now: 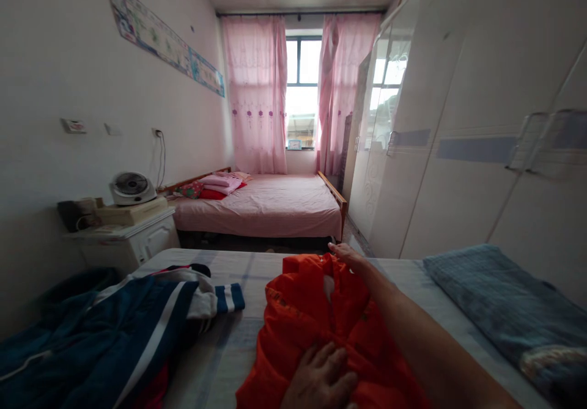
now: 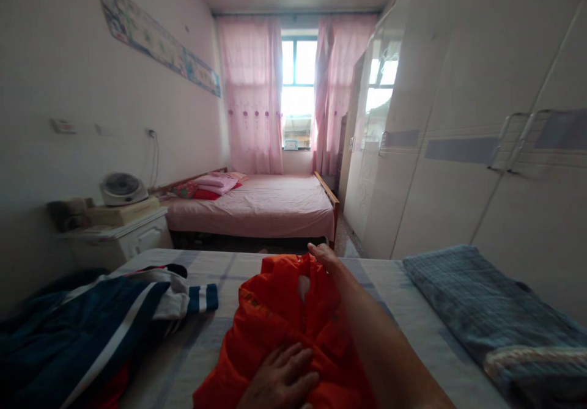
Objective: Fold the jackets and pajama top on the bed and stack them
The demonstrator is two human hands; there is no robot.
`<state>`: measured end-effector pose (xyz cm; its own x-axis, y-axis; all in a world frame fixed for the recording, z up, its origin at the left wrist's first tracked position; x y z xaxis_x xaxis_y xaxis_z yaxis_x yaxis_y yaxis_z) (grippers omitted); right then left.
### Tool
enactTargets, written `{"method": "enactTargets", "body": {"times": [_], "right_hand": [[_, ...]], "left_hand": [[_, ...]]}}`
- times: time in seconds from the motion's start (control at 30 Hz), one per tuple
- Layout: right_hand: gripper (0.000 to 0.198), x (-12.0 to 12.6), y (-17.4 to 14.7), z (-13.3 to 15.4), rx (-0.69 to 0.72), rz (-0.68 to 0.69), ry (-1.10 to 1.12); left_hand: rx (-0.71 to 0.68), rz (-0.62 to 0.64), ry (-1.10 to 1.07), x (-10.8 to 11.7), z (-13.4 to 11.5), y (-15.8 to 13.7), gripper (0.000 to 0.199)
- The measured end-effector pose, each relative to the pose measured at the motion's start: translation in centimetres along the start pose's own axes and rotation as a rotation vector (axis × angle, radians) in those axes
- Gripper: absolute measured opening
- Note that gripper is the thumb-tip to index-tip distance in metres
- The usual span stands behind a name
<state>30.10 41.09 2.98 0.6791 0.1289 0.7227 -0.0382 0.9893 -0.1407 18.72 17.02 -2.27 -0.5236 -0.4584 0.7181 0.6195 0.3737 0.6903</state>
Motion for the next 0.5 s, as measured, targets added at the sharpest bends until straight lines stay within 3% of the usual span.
{"method": "enactTargets", "body": {"times": [0.1,0.27,0.37,0.5], "right_hand": [[0.032,-0.4,0.1,0.7,0.081,0.052,0.003],[0.021,-0.2,-1.7,3.3,0.260,0.100,-0.046],[0.015,1.9,-4.1,5.5,0.378,-0.041,-0.039],[0.021,5.5,-10.6,6.9,0.651,-0.407,-0.149]], "left_hand": [[-0.016,-0.053,0.032,0.0,0.0,0.0,0.030],[0.086,0.092,-0.102,0.2,-0.1,0.4,0.028],[0.150,0.181,-0.162,0.6,-0.1,0.6,0.029],[0.169,0.263,-0.176,0.4,-0.3,0.3,0.033]]}}
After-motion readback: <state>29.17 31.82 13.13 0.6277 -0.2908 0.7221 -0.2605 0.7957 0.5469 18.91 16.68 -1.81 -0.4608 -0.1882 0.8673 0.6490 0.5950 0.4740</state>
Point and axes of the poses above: each hand's wrist, its own y-axis towards the middle knuckle, its own x-axis out of the back of the hand, z = x × y, the point moved 7 cm from there along y, towards the middle knuckle, and after that the axes turned 3 degrees about -x, right-handed, at the moved point
